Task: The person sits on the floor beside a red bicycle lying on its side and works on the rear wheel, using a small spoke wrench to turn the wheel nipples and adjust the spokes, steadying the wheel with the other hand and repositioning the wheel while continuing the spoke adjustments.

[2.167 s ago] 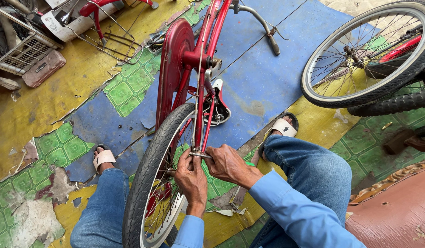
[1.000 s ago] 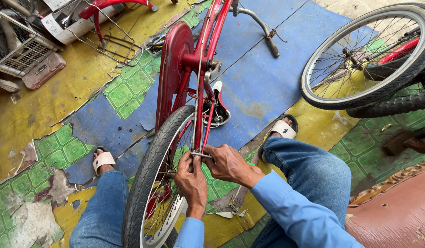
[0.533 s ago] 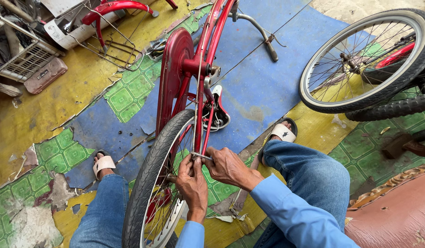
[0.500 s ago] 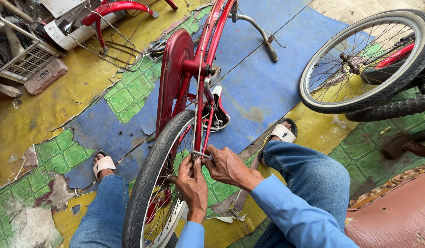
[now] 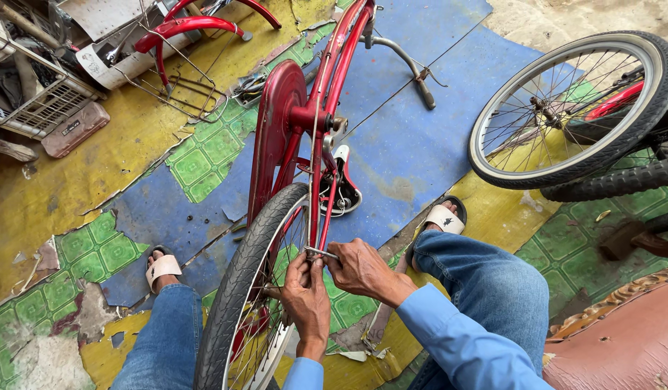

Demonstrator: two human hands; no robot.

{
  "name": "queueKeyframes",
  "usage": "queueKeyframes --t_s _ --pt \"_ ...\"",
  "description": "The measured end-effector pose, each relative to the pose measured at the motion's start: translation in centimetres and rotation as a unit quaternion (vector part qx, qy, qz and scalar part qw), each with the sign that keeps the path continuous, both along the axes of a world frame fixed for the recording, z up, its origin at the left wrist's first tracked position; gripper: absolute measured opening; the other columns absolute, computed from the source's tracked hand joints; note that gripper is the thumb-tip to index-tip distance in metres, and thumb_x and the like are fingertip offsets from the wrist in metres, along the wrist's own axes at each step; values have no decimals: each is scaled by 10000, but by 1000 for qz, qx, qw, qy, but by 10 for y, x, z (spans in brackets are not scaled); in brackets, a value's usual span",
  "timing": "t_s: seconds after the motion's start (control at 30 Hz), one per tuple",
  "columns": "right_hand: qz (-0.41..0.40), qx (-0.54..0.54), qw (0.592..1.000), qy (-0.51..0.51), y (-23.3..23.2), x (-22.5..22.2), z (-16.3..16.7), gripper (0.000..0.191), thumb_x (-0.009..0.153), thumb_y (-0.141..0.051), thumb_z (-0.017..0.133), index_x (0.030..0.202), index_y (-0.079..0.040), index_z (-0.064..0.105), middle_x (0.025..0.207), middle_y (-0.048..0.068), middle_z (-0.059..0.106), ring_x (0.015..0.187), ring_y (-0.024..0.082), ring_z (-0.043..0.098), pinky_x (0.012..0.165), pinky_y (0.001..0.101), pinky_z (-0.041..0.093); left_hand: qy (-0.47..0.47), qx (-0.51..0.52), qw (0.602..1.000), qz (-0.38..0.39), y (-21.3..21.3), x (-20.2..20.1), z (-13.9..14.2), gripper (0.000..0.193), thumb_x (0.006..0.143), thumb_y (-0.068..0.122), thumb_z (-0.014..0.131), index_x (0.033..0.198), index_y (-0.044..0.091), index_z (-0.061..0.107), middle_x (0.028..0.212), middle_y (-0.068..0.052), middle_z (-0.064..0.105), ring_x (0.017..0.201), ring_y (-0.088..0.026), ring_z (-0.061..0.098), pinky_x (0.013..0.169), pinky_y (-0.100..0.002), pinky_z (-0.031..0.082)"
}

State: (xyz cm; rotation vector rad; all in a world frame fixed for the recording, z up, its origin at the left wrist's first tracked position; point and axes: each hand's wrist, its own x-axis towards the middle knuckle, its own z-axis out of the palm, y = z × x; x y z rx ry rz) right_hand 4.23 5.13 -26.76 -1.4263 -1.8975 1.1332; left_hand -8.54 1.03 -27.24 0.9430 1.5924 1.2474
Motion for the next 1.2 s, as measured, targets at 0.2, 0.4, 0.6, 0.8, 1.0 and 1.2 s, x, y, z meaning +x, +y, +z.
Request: queueKeyframes --t_s 0.2,0.4,0.6,0.8,1.0,1.2 --pt "14 23 999 -27 1 0 -1 224 874 -122 605 723 44 598 553 263 519 514 459 526 507 523 439 39 -22 999 1 -3 4 4 307 963 70 646 1246 -51 640 1090 -124 771 969 -152 727 834 -291 590" --pt "-45 -121 989 -65 12 1 5 395 1008 -407 530 984 -15 573 510 158 535 439 317 550 430 497 441 62 -33 997 -24 -5 -3 -1 368 944 133 643 1284 -8 645 1110 -110 786 1016 -192 762 909 -338 617" --pt "-171 -19 983 68 30 15 7 426 1094 -403 354 1088 4 482 668 149 575 559 236 528 551 453 412 286 -100 950 -80 -15 -8 5 600 912 253 753 1412 10 525 1232 -191 681 1149 -315 669 1017 -473 503" --pt "-223 -57 972 42 57 -7 -4 346 1111 -335 432 1110 -62 644 662 197 591 579 287 550 575 474 445 408 108 901 -102 -22 -18 40 524 874 172 756 1336 -21 601 1304 -235 658 1187 -384 664 1006 -456 532" --pt "-254 18 959 123 84 -34 -11 460 1063 -235 453 1521 -194 460 1004 236 661 636 283 670 627 462 513 398 256 878 -69 -6 -55 112 475 889 188 810 1312 41 651 1259 -128 719 1134 -268 712 968 -377 594" --pt "-287 -68 954 52 99 -47 -14 398 1066 -227 518 1456 -211 600 758 280 566 591 209 500 583 421 461 548 161 817 -73 36 -98 135 866 681 323 864 1431 62 518 1323 -190 653 1154 -392 679 952 -470 549"
